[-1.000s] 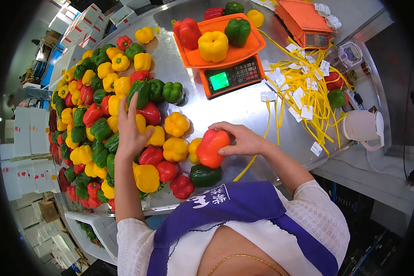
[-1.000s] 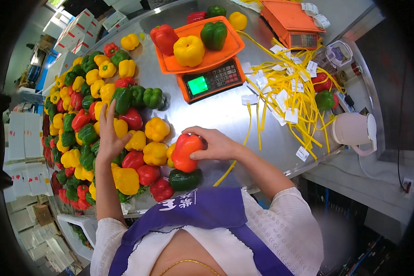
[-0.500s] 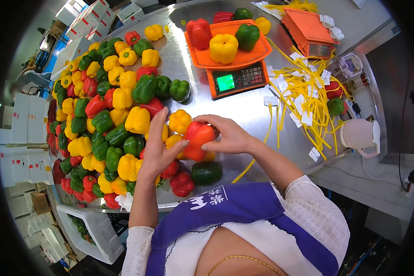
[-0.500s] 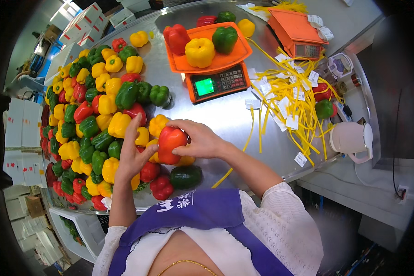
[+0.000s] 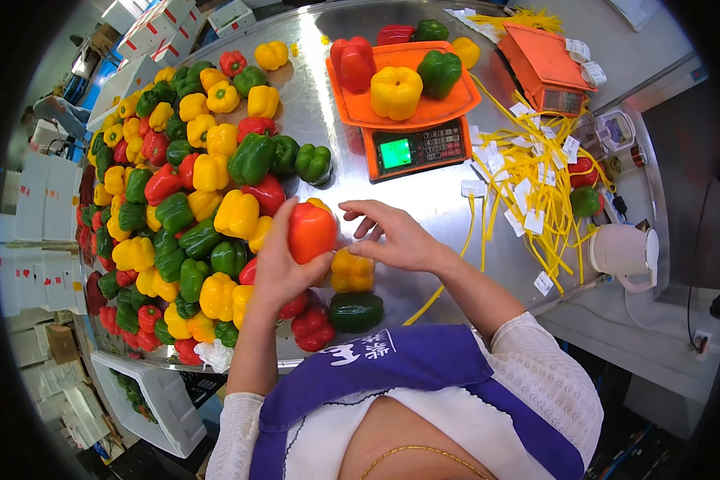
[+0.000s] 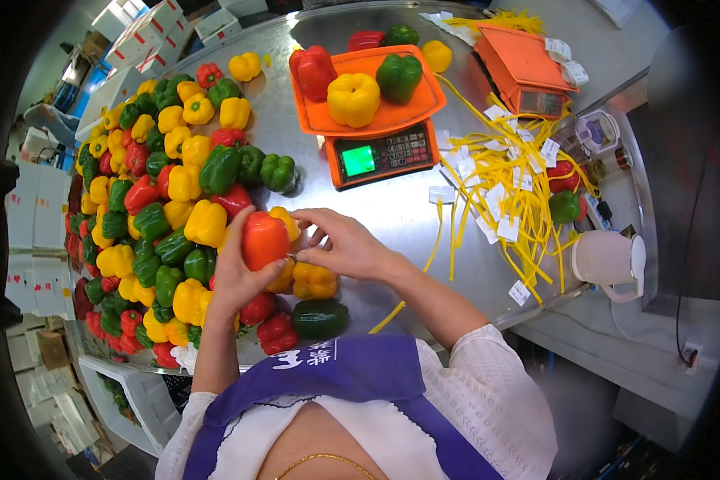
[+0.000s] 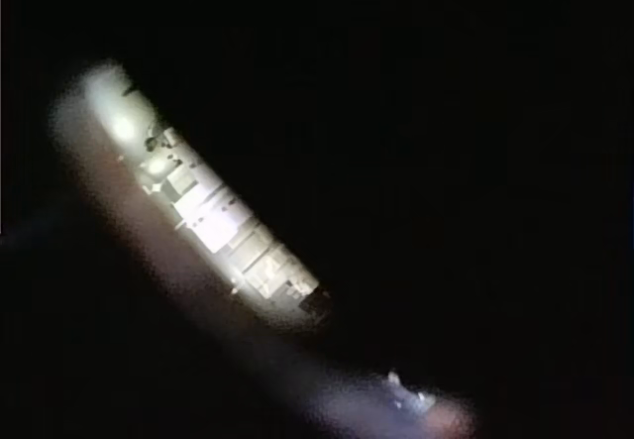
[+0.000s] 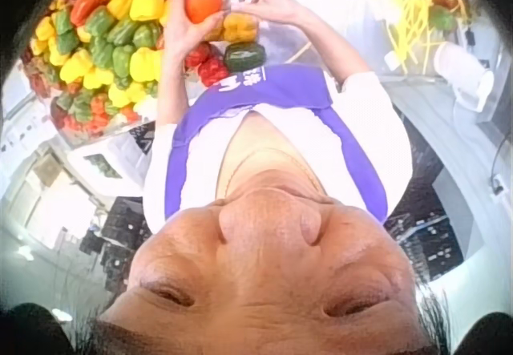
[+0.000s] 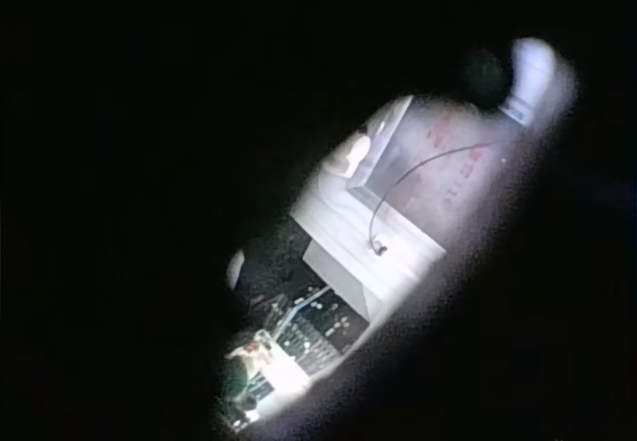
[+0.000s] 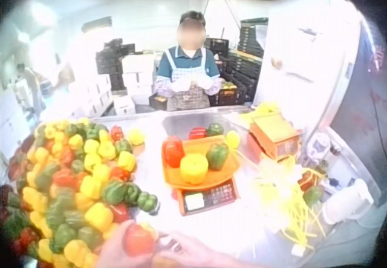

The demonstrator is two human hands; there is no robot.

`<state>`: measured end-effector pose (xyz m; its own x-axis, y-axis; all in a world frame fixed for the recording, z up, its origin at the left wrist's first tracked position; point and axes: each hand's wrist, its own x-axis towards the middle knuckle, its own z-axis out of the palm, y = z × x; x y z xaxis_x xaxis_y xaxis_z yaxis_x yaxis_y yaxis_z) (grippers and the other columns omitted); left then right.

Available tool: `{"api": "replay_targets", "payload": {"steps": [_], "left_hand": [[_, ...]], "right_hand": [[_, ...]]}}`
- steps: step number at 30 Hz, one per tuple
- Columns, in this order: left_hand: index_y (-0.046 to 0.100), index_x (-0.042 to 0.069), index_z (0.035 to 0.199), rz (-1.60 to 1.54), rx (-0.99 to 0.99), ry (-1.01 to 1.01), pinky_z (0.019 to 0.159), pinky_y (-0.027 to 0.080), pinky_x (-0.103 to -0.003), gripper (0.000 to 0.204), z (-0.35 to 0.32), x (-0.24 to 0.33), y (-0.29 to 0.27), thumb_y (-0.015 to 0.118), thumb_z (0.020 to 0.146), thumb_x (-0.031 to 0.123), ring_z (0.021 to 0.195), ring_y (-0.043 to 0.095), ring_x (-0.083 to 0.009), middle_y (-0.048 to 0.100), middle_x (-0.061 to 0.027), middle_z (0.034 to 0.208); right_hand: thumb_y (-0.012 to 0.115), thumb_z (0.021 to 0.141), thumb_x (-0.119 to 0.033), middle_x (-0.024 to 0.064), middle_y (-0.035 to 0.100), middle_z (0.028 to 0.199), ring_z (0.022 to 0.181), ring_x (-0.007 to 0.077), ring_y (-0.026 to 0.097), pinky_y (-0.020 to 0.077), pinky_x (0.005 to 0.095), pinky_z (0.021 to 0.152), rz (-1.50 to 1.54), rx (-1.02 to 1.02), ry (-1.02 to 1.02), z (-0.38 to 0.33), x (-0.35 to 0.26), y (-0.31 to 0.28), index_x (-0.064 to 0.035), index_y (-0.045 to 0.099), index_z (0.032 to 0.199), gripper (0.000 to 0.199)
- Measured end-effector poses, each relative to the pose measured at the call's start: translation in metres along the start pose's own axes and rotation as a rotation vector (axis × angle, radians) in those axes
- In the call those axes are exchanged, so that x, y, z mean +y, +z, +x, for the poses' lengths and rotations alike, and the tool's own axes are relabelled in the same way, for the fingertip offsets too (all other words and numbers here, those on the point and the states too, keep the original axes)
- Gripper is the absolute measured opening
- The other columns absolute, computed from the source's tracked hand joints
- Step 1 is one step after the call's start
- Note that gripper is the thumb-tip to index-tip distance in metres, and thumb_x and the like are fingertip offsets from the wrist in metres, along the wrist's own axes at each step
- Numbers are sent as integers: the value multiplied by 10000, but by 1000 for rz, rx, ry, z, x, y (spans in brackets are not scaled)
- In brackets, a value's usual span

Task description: The person sorts bell peppers by color from a large pile on a metal table. They pick individual peppers, place them on a digital scale, and then move them to a nearby area. The process is repeated continuously with red, yellow, green, and orange peppers.

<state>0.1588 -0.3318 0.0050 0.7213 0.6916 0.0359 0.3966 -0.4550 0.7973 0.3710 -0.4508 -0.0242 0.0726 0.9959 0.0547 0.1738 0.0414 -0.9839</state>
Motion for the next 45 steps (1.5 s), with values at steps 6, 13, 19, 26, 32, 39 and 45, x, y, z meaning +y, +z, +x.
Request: {"api": "replay_targets", "payload": {"steps": [6,13,19,26,32,39,45], "left_hand": [[410,-26,1471,138,258,-103,1074,465,-433,912,-22,-35,-44,867,719,214,1239,591,-377,578,-247,1344],[412,24,1474,193,252,-39,1033,476,-458,929,-34,-42,-40,858,732,363,1229,562,-422,573,-241,1330],[422,80,1489,429,298,-162,897,520,-475,927,-49,-57,-33,851,737,411,1092,587,-384,540,-181,1197],[502,94,1429,370,217,-58,921,509,-483,760,-71,-67,-59,800,798,397,1119,577,-397,532,-195,1295],[619,62,1240,212,593,72,971,498,-448,527,-122,-110,-138,796,805,302,1127,585,-367,605,-155,1212],[629,29,1222,467,920,-115,1004,473,-438,481,-221,-211,-256,789,838,269,1146,577,-390,630,-189,1199],[648,30,1176,562,1054,-371,995,473,-444,436,-283,-308,-333,778,841,276,1140,583,-374,638,-169,1187]], "right_hand": [[731,890,-104,101,649,1235,955,137,644,547,290,805,-61,-53,155,-4,25,2,-36,534,1413,564],[727,874,-33,113,628,1243,952,136,634,529,268,811,31,-83,221,-10,26,35,-35,493,1453,625],[688,884,-4,123,608,1260,967,152,643,529,269,806,-75,-144,201,8,6,52,-37,477,1464,618],[679,916,-24,135,560,1358,1029,180,631,553,296,827,-231,-78,161,38,-10,101,-79,449,1505,635],[706,919,-48,144,541,1406,1127,218,632,578,320,823,-295,-49,165,34,-3,149,-56,382,1535,696],[699,957,-143,150,549,1393,1181,239,602,538,340,940,-335,116,215,37,2,173,-24,398,1503,635],[713,945,-206,190,545,1381,1265,291,542,403,383,1101,-525,248,107,47,0,202,12,438,1452,617]]}}
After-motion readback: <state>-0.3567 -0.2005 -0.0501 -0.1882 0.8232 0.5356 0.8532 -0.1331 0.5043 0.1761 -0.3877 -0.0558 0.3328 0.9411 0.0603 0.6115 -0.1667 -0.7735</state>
